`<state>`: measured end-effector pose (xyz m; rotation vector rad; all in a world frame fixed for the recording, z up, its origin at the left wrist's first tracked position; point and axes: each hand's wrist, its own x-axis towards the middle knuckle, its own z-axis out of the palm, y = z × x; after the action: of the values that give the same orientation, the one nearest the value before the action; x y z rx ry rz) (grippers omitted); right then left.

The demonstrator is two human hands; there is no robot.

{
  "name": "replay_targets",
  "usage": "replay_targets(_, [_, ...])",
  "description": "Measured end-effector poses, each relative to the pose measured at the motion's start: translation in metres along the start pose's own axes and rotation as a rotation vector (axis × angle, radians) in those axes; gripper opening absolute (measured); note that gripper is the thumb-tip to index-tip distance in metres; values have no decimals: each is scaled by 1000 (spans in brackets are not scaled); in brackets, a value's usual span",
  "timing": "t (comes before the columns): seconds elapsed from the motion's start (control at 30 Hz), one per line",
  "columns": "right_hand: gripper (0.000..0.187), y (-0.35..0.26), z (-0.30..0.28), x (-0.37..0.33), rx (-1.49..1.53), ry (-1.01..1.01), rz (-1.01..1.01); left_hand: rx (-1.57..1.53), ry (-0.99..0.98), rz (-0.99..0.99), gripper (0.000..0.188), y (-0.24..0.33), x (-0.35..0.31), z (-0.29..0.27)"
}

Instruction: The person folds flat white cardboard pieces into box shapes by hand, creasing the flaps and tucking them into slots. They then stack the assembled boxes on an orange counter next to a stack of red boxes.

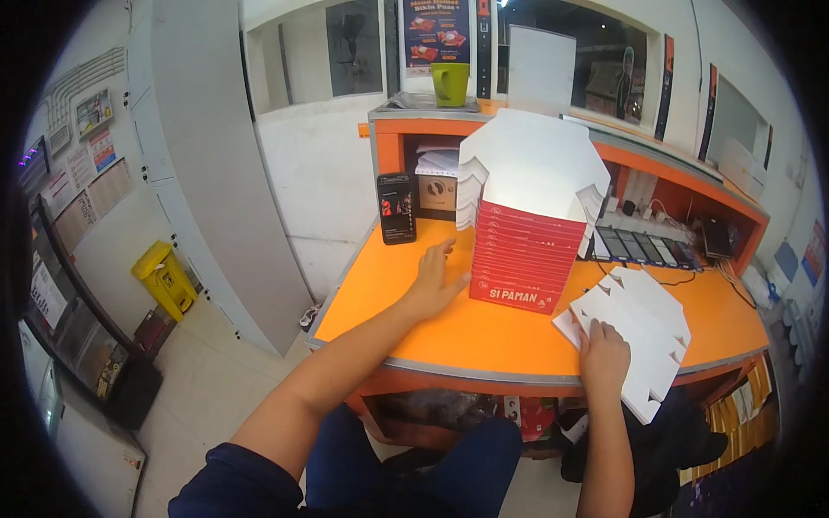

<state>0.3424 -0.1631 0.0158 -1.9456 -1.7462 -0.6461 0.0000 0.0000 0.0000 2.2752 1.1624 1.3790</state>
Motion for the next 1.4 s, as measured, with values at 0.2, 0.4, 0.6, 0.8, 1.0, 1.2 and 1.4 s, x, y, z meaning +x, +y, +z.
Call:
replay_targets(0.2, [35,-14,1,-14,53,47,23,-22,218,-19,79,-26,6,-24])
replay_targets(0.4, [36,-12,-2,-10,63,70,45,280,706,-268,104,-56,50,-50])
replay_targets(0.6, [32,-14,-2,-6,109,116,27,332,617,-488,132,-79,74,-43])
replay_targets(0.8, [36,-11,-3,-5,99,44,69,306,597,-615,132,-89,84,-32])
replay_targets(1.0, [36,-12,-1,-7,100,38,74,297,600,-619,126,-97,81,-38])
replay_targets(1.2, [37,-13,0,-6,96,57,70,283,613,-616,130,-95,73,-45])
replay_targets(1.4, [40,0,3,-4,78,1,-26,314,643,-544,138,-94,67,-44])
